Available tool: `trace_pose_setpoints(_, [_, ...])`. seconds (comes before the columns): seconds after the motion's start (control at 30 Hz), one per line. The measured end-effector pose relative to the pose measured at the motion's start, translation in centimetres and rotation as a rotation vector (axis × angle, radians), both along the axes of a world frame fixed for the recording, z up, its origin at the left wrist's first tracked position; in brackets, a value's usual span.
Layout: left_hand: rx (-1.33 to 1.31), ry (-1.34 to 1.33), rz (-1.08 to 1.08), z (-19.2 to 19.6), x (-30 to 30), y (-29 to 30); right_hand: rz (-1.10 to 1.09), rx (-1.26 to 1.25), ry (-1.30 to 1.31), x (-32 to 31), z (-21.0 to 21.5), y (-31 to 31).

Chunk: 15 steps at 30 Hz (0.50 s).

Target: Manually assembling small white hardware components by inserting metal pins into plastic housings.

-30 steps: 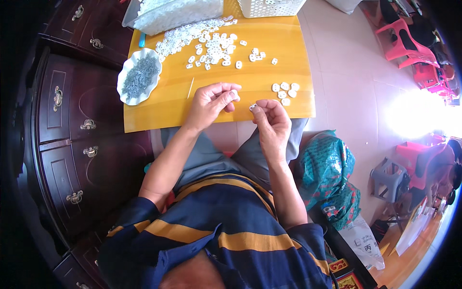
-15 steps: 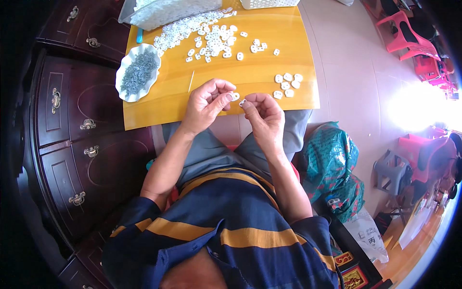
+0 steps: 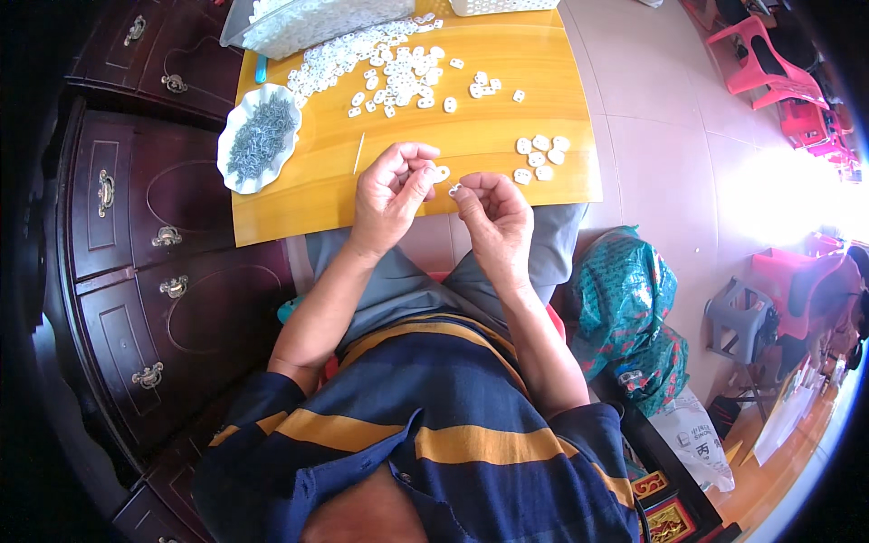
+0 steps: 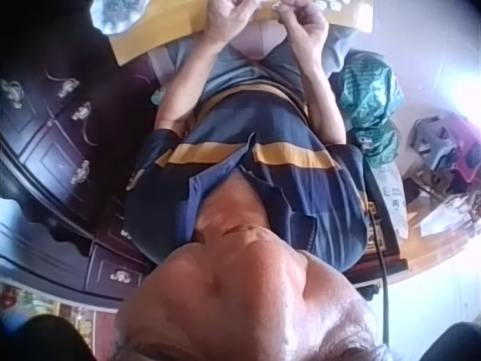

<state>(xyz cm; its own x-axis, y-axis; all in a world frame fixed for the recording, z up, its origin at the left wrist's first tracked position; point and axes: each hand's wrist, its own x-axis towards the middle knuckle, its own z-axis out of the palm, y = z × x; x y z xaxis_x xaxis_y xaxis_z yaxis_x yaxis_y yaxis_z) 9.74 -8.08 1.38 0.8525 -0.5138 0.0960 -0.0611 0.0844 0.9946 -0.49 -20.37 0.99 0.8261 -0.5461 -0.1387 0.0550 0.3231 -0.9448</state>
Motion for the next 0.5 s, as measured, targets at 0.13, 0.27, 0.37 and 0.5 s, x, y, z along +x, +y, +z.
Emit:
trace_pose_setpoints(0.13, [0.005, -0.02, -0.01, -0.2, -0.18, -0.29, -0.003, -0.01, 0.011, 0.04, 0.14, 0.11])
trace_pose_setpoints(0.27, [-0.002, -0.024, -0.002, -0.35, -0.15, -0.41, -0.006, 0.005, 0.014, 0.01, -0.07, 0.03])
trace_pose_setpoints(0.37, [0.0, -0.014, -0.003, -0.4, -0.18, -0.47, -0.001, 0.01, 0.002, 0.01, -0.09, 0.06])
trace_pose_setpoints(0.5, [0.0, -0.001, -0.005, -0.23, -0.34, -0.6, -0.015, 0.01, -0.001, 0.11, -0.08, 0.09])
